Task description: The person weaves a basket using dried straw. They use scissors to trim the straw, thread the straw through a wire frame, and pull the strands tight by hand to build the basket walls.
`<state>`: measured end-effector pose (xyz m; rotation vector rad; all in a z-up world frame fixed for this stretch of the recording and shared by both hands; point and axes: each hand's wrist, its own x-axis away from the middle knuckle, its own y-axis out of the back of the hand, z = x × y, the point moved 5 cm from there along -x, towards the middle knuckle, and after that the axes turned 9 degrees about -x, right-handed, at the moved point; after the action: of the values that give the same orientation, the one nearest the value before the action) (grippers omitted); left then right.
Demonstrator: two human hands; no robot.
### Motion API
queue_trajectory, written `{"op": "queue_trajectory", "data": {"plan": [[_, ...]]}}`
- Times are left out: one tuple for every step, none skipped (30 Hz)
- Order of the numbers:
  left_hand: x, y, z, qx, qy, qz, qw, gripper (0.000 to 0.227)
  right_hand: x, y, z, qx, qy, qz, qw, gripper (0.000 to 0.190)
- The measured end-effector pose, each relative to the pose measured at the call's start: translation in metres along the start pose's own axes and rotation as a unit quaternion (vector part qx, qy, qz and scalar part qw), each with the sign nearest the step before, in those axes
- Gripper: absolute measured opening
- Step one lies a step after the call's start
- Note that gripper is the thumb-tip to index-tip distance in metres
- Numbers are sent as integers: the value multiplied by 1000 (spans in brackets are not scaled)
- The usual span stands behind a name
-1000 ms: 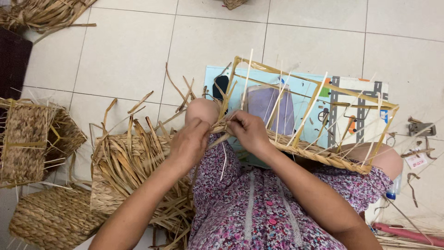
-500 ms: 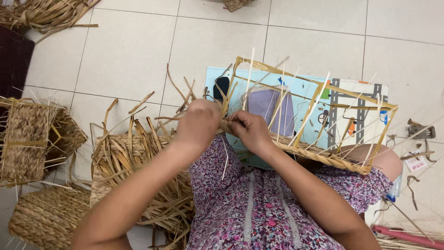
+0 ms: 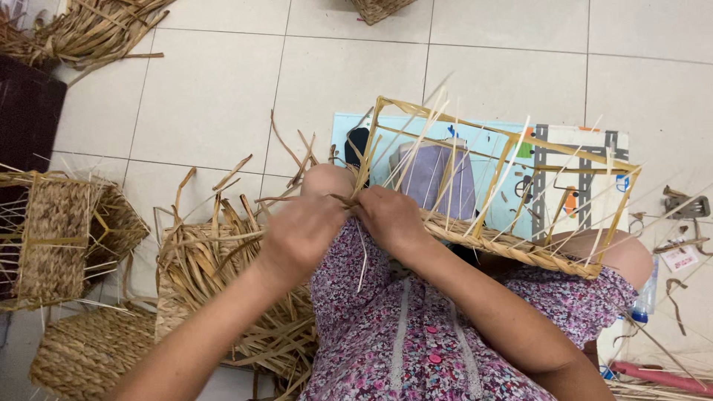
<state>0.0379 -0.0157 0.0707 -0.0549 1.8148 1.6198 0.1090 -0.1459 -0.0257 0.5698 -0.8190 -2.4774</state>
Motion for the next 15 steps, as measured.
{"op": "queue_trajectory", "data": {"plan": [[2, 7, -9, 36, -48, -62, 996, 12, 1, -2, -1, -1, -1, -1, 1000, 12], [3, 3, -10, 33, -43, -62, 997, 12, 3, -1, -1, -22, 18, -26, 999, 9], [3, -6, -7, 12, 4, -28, 1000, 21, 6, 0, 0, -45, 37, -51, 997, 6], [3, -14, -1, -7, 45, 9, 999, 30, 7, -1, 0, -46, 37, -52, 997, 6], [4, -15, 0, -8, 44, 10, 999, 30, 9, -2, -1, -50, 23, -47, 997, 6], [11, -40, 10, 36, 170, 231, 957, 22, 11, -3, -4, -51, 6, -42, 998, 7], [29, -60, 13, 79, 279, 440, 850, 21, 13, -3, -5, -50, 6, -44, 998, 7], [28, -62, 12, 81, 282, 439, 849, 21, 13, -3, -6, -59, 2, -51, 997, 7], [10, -51, 10, 71, 227, 261, 936, 20, 14, -3, -7, -67, -1, -59, 996, 8], [-2, -34, 8, 55, 156, 73, 983, 27, 14, -4, -7, -68, 1, -59, 996, 8], [-5, -37, 8, 52, 157, 73, 984, 27, 13, -4, -8, -79, -5, -68, 995, 8], [-9, -34, 4, 3, 127, 2, 992, 30, 16, -3, -10, -89, -14, -76, 993, 8], [-9, -31, 0, -46, 96, -68, 992, 33, 19, -4, -11, -90, -15, -74, 993, 8], [-9, -37, 2, -45, 94, -70, 992, 33, 21, -3, -8, -95, 14, -83, 992, 8], [-4, -61, 16, 75, 209, 76, 972, 20, 21, -1, -7, -101, 44, -92, 990, 8]]}}
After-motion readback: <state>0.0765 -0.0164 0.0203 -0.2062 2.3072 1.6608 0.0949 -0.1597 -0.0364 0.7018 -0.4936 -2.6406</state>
